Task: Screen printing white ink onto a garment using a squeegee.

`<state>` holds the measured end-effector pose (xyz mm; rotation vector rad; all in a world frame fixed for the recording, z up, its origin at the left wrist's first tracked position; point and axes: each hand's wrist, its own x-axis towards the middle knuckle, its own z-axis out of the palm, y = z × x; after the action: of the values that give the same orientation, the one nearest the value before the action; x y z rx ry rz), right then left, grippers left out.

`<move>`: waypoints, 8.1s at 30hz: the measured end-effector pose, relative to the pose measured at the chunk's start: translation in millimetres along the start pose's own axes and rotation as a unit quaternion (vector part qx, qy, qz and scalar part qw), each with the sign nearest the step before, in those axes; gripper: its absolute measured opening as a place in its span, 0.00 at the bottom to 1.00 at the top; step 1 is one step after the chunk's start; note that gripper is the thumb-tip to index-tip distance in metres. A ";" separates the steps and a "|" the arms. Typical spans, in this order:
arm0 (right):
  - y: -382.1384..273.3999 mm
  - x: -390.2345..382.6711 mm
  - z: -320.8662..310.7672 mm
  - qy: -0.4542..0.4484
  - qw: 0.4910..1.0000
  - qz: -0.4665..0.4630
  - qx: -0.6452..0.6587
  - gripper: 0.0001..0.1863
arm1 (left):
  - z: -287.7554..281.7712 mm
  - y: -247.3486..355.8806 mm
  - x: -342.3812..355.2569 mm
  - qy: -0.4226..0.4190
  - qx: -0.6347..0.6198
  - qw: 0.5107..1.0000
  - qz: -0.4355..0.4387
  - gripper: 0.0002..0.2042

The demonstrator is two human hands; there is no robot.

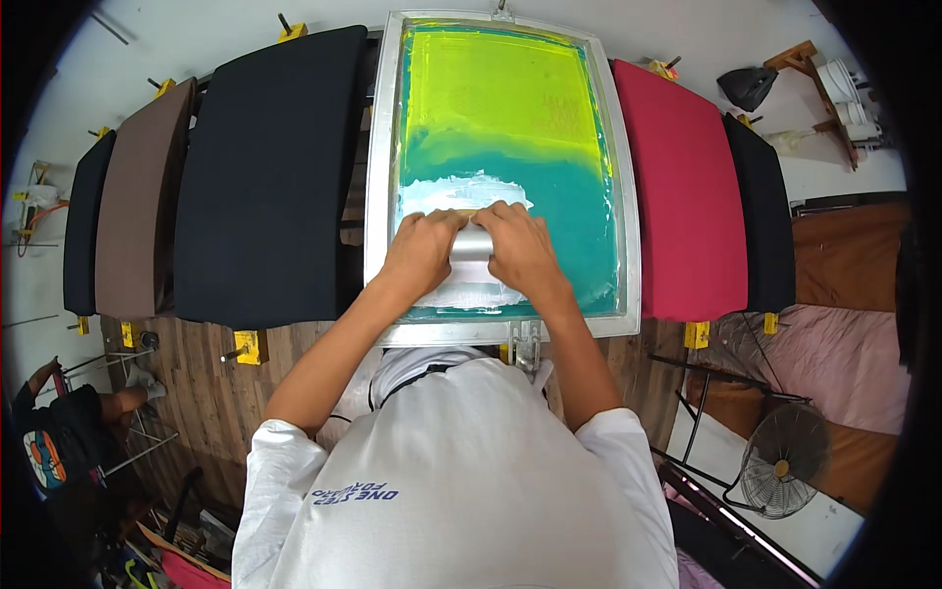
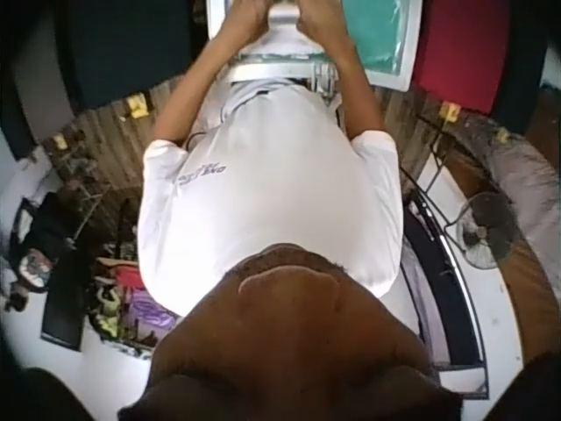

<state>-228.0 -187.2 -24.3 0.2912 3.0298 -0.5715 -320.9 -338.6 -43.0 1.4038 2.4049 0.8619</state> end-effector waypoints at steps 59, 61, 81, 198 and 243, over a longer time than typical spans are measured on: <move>9.1 35.5 -7.7 -0.065 0.995 0.073 0.021 0.21 | -5.5 -10.9 34.0 -0.058 0.052 0.994 -0.074 0.18; 7.2 28.6 -1.5 -0.042 0.996 0.078 0.014 0.22 | 2.2 -9.8 27.1 -0.052 0.054 0.995 -0.072 0.18; -26.2 -57.3 7.8 -0.066 0.992 0.103 -0.009 0.23 | 21.8 33.3 -52.2 -0.030 0.057 0.994 -0.089 0.17; -24.3 -204.9 104.4 0.259 0.819 0.299 0.415 0.22 | -41.3 54.1 -27.7 -0.246 0.087 0.965 0.011 0.18; -12.4 -212.4 108.0 0.196 0.829 0.323 0.412 0.24 | 0.4 61.3 -76.9 -0.152 0.114 0.982 -0.007 0.30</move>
<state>-21.0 -275.3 -103.8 1.5331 2.4722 -1.8502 -237.0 -381.1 -14.5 1.4720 2.3263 0.3417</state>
